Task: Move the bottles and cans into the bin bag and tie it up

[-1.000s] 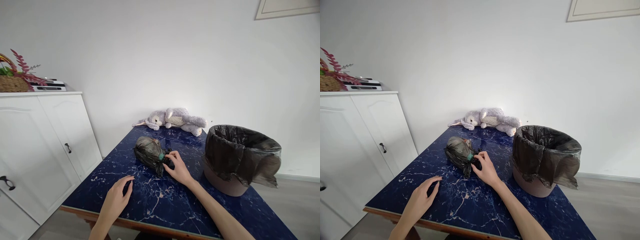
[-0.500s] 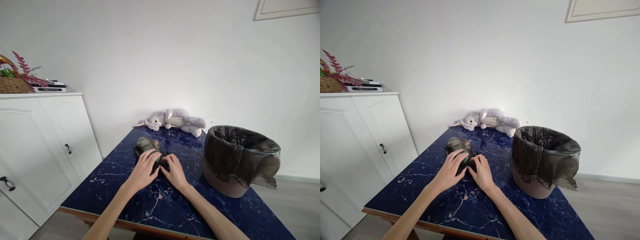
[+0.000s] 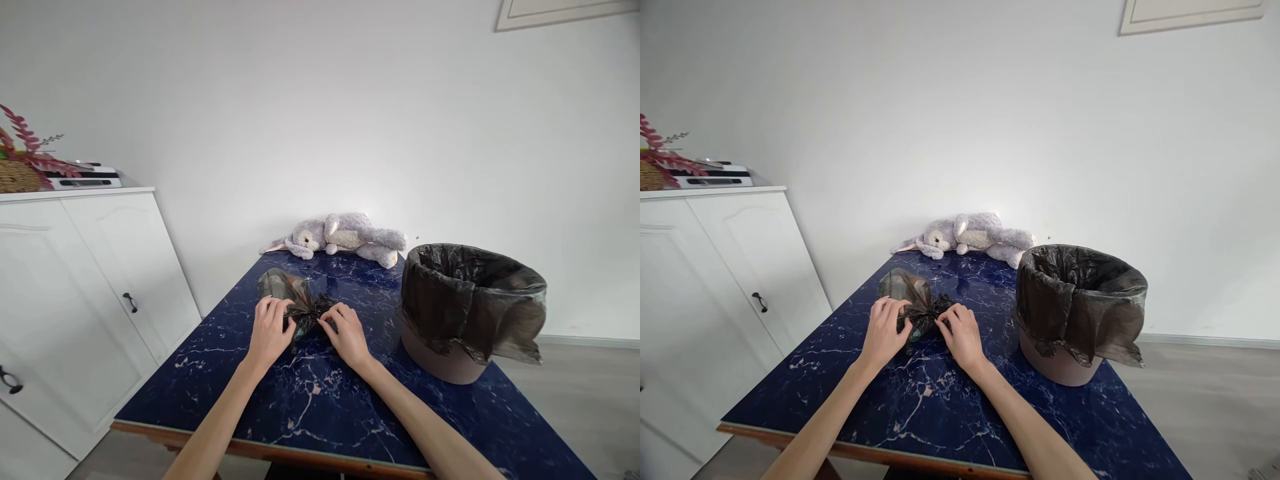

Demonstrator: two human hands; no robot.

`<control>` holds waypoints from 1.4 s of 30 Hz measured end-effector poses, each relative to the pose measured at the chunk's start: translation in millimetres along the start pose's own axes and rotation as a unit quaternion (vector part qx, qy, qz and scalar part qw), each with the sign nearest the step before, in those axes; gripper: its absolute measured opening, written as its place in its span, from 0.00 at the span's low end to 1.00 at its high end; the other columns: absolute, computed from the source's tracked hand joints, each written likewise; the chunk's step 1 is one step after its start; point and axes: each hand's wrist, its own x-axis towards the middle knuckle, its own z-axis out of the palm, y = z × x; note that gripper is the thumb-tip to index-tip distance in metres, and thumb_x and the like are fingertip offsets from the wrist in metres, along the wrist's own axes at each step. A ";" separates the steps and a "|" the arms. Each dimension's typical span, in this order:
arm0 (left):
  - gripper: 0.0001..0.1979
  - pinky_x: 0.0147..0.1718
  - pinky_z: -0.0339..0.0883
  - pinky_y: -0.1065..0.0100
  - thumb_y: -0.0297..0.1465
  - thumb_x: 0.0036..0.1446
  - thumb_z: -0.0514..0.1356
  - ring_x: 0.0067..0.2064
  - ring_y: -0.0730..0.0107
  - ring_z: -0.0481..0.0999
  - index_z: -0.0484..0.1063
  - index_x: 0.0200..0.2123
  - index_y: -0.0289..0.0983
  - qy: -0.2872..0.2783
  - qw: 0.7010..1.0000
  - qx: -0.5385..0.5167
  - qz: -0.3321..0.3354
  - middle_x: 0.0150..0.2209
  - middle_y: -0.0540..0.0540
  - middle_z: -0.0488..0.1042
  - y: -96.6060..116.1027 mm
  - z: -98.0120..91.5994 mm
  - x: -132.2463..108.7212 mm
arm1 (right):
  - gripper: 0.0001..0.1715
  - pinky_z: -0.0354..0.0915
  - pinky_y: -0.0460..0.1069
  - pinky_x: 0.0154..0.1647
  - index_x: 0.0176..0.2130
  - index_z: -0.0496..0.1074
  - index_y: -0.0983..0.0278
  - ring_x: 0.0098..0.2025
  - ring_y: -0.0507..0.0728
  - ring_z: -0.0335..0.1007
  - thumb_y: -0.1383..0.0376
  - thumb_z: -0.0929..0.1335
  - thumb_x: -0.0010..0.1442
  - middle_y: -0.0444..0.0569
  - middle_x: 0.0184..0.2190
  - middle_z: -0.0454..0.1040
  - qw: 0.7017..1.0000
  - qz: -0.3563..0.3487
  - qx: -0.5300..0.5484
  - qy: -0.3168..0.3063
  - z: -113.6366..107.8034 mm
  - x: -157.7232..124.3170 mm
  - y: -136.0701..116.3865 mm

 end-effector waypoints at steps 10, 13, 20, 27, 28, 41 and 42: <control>0.11 0.54 0.64 0.48 0.34 0.71 0.63 0.50 0.48 0.74 0.80 0.53 0.41 -0.006 0.999 0.021 0.038 0.41 0.41 0.81 -4.4 -1.9 1.2 | 0.06 0.66 0.54 0.46 0.44 0.74 0.59 0.44 0.60 0.71 0.65 0.66 0.75 0.50 0.42 0.74 0.999 -0.042 0.013 -0.025 -2.4 -1.7 -6.9; 0.09 0.50 0.65 0.53 0.33 0.73 0.61 0.45 0.55 0.76 0.83 0.46 0.42 -0.006 0.998 0.006 0.061 0.37 0.44 0.83 0.8 -3.0 3.5 | 0.02 0.65 0.55 0.47 0.46 0.73 0.59 0.45 0.62 0.70 0.65 0.69 0.73 0.51 0.43 0.74 0.998 -0.047 0.007 -0.028 0.9 -3.1 -11.4; 0.07 0.48 0.66 0.56 0.31 0.73 0.62 0.42 0.60 0.78 0.82 0.43 0.39 0.036 0.996 -0.018 0.074 0.35 0.47 0.84 10.5 -3.9 4.2 | 0.02 0.64 0.56 0.45 0.44 0.75 0.59 0.43 0.62 0.69 0.63 0.72 0.71 0.50 0.41 0.75 1.000 -0.024 -0.002 -0.001 7.4 -2.0 -13.2; 0.07 0.47 0.65 0.56 0.32 0.72 0.63 0.41 0.58 0.78 0.81 0.40 0.41 0.071 0.997 -0.017 0.020 0.35 0.46 0.83 2.3 -5.1 2.6 | 0.05 0.64 0.54 0.45 0.38 0.75 0.59 0.42 0.60 0.69 0.65 0.72 0.71 0.48 0.38 0.73 0.999 -0.040 0.020 -0.005 -4.2 -2.5 -12.9; 0.07 0.47 0.64 0.56 0.32 0.72 0.63 0.40 0.58 0.78 0.81 0.40 0.41 0.075 0.997 -0.016 0.009 0.34 0.46 0.83 0.2 -5.8 2.5 | 0.06 0.64 0.54 0.45 0.38 0.75 0.59 0.42 0.60 0.69 0.65 0.72 0.71 0.48 0.38 0.73 0.999 -0.044 0.021 -0.007 -5.7 -2.3 -12.8; 0.14 0.50 0.62 0.55 0.42 0.69 0.61 0.40 0.53 0.77 0.77 0.34 0.41 0.197 0.942 -0.054 -0.267 0.30 0.44 0.78 -37.9 -13.4 6.3 | 0.14 0.62 0.52 0.43 0.36 0.75 0.59 0.39 0.57 0.71 0.60 0.68 0.75 0.47 0.34 0.76 0.985 -0.130 0.007 -0.111 -17.0 -1.1 -14.9; 0.13 0.52 0.62 0.55 0.42 0.68 0.62 0.41 0.52 0.77 0.77 0.34 0.41 0.205 0.932 -0.067 -0.293 0.30 0.44 0.78 -41.1 -14.2 6.4 | 0.14 0.61 0.52 0.43 0.36 0.75 0.59 0.37 0.57 0.72 0.60 0.68 0.75 0.46 0.33 0.77 0.982 -0.140 0.006 -0.125 -16.6 -1.5 -15.1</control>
